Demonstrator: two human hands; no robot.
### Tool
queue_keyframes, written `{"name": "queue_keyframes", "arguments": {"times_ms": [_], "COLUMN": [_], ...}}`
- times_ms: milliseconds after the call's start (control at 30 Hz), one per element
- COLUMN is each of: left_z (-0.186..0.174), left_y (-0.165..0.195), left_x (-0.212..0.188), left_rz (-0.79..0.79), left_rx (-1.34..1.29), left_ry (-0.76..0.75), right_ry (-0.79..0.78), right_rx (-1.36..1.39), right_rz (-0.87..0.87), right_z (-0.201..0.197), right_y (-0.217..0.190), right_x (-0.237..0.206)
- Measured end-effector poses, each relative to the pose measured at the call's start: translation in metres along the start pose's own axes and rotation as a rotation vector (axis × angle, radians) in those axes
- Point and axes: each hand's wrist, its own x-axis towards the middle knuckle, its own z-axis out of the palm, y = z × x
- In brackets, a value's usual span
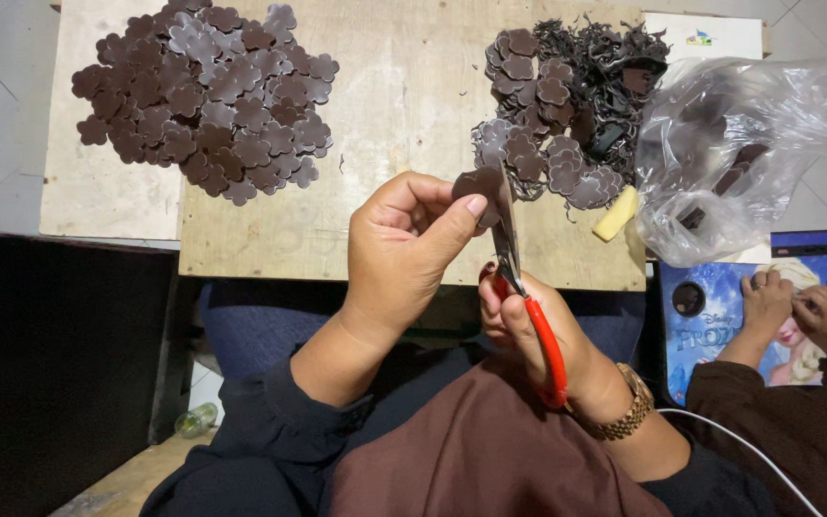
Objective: The person uses red-handled scissors to trim the edges of small, dark brown, flower-shaped pieces. They pick up each piece, trim it, and place it on a pile on the wooden table.
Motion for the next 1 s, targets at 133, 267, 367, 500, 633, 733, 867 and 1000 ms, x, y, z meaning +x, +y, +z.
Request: {"name": "queue_keyframes", "arguments": {"times_ms": [133,267,367,500,633,733,867,1000], "left_z": [-0.0002,-0.0006,-0.0003,0.0002,-0.0007,-0.0006,-0.0006,0.0011], "left_y": [0.0018,0.0031,0.0022,-0.0006,-0.0027,-0.0041,-0.0032,0.0014], "left_x": [-0.0002,-0.0018,-0.0018,-0.0011,-0.0013,-0.0015,-0.0011,-0.0009], "left_rz": [0.001,-0.049,-0.056,-0.048,-0.042,-0.039,-0.027,-0.008], "left_rx": [0.04,0.099,0.083,0.054,0.045,0.023,0.051,0.017], "left_ry": [-0.007,-0.035,-0.041,-0.028,-0.03,-0.028,-0.038,-0.081], "right_ry": [-0.016,-0.057,-0.071,-0.072,-0.064,-0.058,-0.059,-0.082], "right_rx": [0.048,0.055,0.061,0.096,0.109,0.11,0.116,0.082], "right_rz": [0.011,-0.027,-0.048,-0.034,-0.028,-0.012,-0.01,-0.025], "right_z": [0.0025,0.005,0.0045,0.0035,0.0027,0.0021,0.0019,0.0024], "right_y": [-0.0032,-0.007,-0.0082,-0.0058,-0.0018,-0.001,-0.0018,-0.0032], "right_x": [0.0009,0.0033,0.0045,0.0035,0.0029,0.0014,0.0011,0.0039]}}
